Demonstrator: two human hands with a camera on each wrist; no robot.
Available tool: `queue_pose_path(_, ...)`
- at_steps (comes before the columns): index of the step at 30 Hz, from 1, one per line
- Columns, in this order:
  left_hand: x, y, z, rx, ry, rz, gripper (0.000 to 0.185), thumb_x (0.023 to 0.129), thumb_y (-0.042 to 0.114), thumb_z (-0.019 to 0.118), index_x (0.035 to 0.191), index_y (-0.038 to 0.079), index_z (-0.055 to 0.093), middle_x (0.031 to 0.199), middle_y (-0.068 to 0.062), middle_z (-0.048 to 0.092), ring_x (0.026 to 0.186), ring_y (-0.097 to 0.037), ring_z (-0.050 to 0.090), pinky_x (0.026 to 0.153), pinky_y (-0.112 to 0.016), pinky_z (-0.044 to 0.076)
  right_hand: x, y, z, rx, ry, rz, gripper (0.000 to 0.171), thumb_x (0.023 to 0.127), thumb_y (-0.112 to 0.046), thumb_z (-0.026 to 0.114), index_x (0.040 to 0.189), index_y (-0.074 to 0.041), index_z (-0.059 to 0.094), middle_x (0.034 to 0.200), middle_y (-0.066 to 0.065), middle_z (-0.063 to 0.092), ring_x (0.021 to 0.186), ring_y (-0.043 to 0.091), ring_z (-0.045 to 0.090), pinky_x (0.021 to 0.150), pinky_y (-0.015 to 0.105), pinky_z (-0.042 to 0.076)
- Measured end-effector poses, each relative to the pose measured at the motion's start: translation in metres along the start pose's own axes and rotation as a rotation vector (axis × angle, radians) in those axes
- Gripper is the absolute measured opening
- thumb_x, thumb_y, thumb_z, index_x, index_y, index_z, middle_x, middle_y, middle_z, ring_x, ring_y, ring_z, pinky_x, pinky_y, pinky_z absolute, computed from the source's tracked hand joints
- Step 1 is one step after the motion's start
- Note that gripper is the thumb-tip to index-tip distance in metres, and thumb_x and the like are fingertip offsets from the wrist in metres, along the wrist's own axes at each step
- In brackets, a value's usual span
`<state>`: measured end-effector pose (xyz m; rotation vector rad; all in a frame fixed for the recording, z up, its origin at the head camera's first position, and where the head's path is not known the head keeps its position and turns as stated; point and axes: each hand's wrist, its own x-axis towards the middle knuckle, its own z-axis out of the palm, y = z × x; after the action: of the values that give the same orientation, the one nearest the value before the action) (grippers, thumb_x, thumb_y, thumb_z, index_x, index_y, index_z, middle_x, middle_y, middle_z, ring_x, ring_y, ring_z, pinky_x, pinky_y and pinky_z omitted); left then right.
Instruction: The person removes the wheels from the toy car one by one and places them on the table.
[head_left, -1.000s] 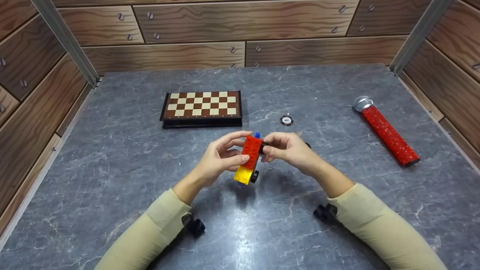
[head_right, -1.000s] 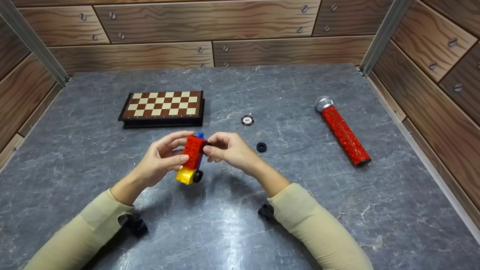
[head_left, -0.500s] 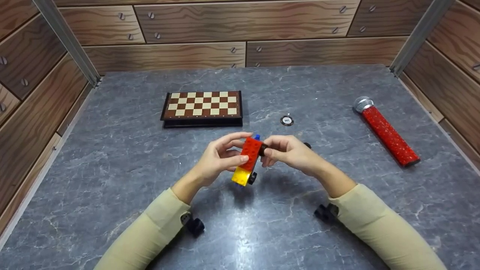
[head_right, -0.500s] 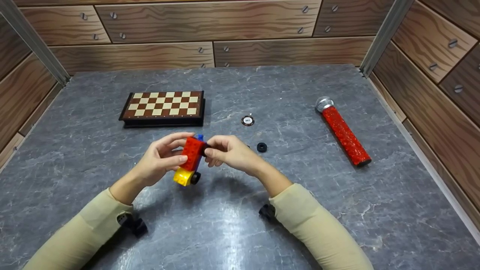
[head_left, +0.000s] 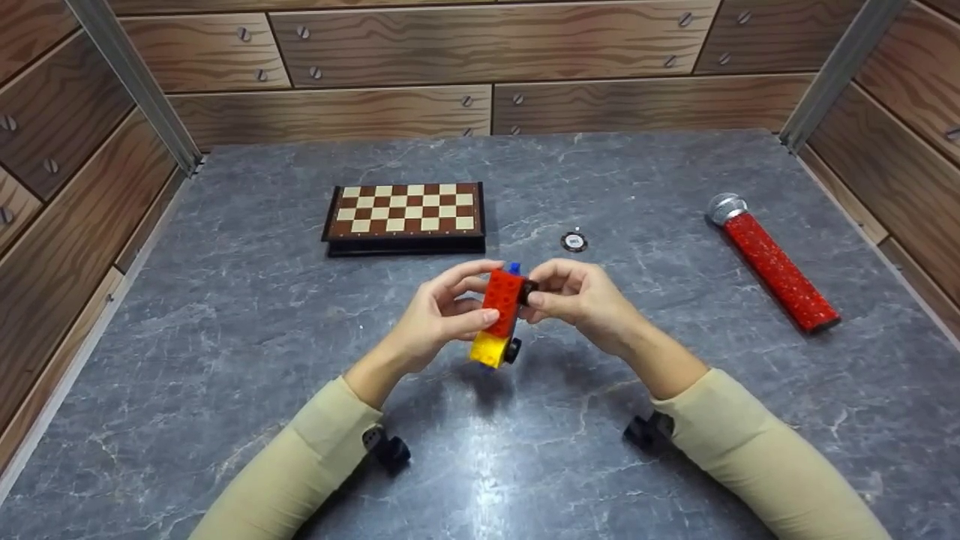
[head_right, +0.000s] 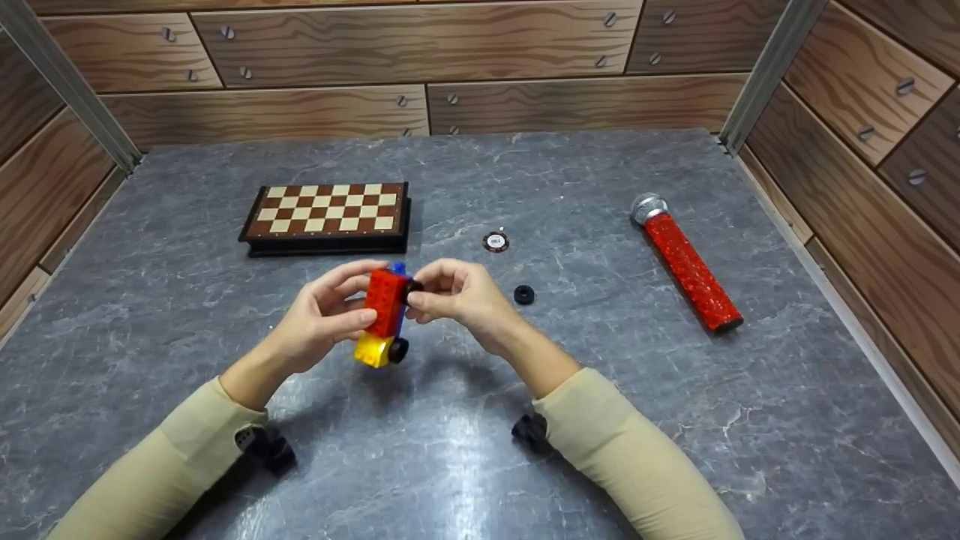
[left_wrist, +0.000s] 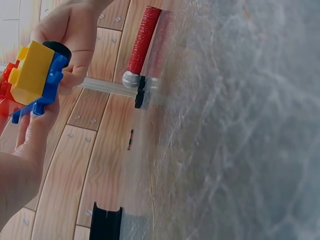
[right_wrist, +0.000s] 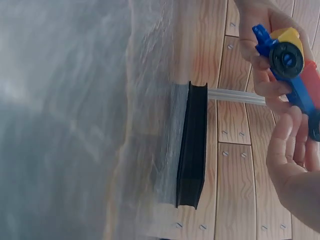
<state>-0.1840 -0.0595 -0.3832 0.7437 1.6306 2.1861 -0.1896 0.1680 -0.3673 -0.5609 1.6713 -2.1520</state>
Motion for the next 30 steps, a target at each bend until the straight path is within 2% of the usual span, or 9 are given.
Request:
queue_pose_path(5,0.0003,-0.0006,0.0012,0.003,0.000,0.020,0.054,0.084,0.002,0.066,0.134,0.009,0.047,0.115,-0.021,0.054,0.088,-0.033,0.062,0.067,-0.045,0.055,0.0008,0.0002,0.0014,0.130,0.035,-0.002,0.014,0.085,0.008,0.060,0.094,-0.002,0.056,0.089,0.012,0.062,0.074,0.023,0.063,0.070,0.031,0.054)
queue_pose_path(10,0.0005,-0.0015,0.0012,0.001,0.010,0.026,0.053,0.083,0.001,0.067,0.133,0.008,0.048,0.114,-0.021,0.054,0.087,-0.032,0.062,0.066,-0.044,0.056,0.0016,-0.0016,0.0034,0.149,0.076,-0.002,0.019,0.083,0.011,0.061,0.098,0.000,0.057,0.093,0.013,0.060,0.075,0.022,0.060,0.072,0.029,0.054)
queue_pose_path(14,0.0000,-0.0008,0.0013,0.010,0.021,0.034,0.053,0.083,0.002,0.067,0.132,0.008,0.048,0.115,-0.021,0.054,0.088,-0.033,0.062,0.065,-0.042,0.056,0.0020,-0.0030,0.0048,0.133,0.083,0.013,0.017,0.084,0.010,0.061,0.098,0.000,0.061,0.094,0.014,0.062,0.076,0.022,0.061,0.075,0.031,0.053)
queue_pose_path(20,-0.0002,-0.0022,0.0013,0.018,0.029,0.025,0.053,0.083,0.003,0.067,0.132,0.008,0.048,0.114,-0.020,0.054,0.087,-0.032,0.062,0.067,-0.043,0.056,0.0016,-0.0027,0.0037,0.131,0.075,0.063,0.010,0.084,0.006,0.063,0.093,0.000,0.062,0.091,0.014,0.063,0.074,0.023,0.062,0.076,0.033,0.053)
queue_pose_path(27,0.0009,-0.0023,0.0011,0.027,0.044,0.026,0.054,0.082,0.004,0.069,0.132,0.008,0.049,0.114,-0.021,0.054,0.086,-0.031,0.062,0.065,-0.040,0.056,0.0034,-0.0017,0.0021,0.277,0.058,0.181,0.008,0.088,0.002,0.060,0.096,0.000,0.060,0.093,0.013,0.063,0.083,0.024,0.061,0.078,0.034,0.051)
queue_pose_path(30,0.0008,-0.0025,0.0009,0.033,0.048,0.025,0.054,0.082,0.004,0.069,0.132,0.008,0.049,0.114,-0.021,0.055,0.085,-0.031,0.062,0.065,-0.041,0.056,0.0040,-0.0015,0.0020,0.321,0.066,0.204,0.009,0.087,0.003,0.060,0.096,-0.001,0.061,0.093,0.012,0.063,0.085,0.023,0.060,0.079,0.034,0.050)
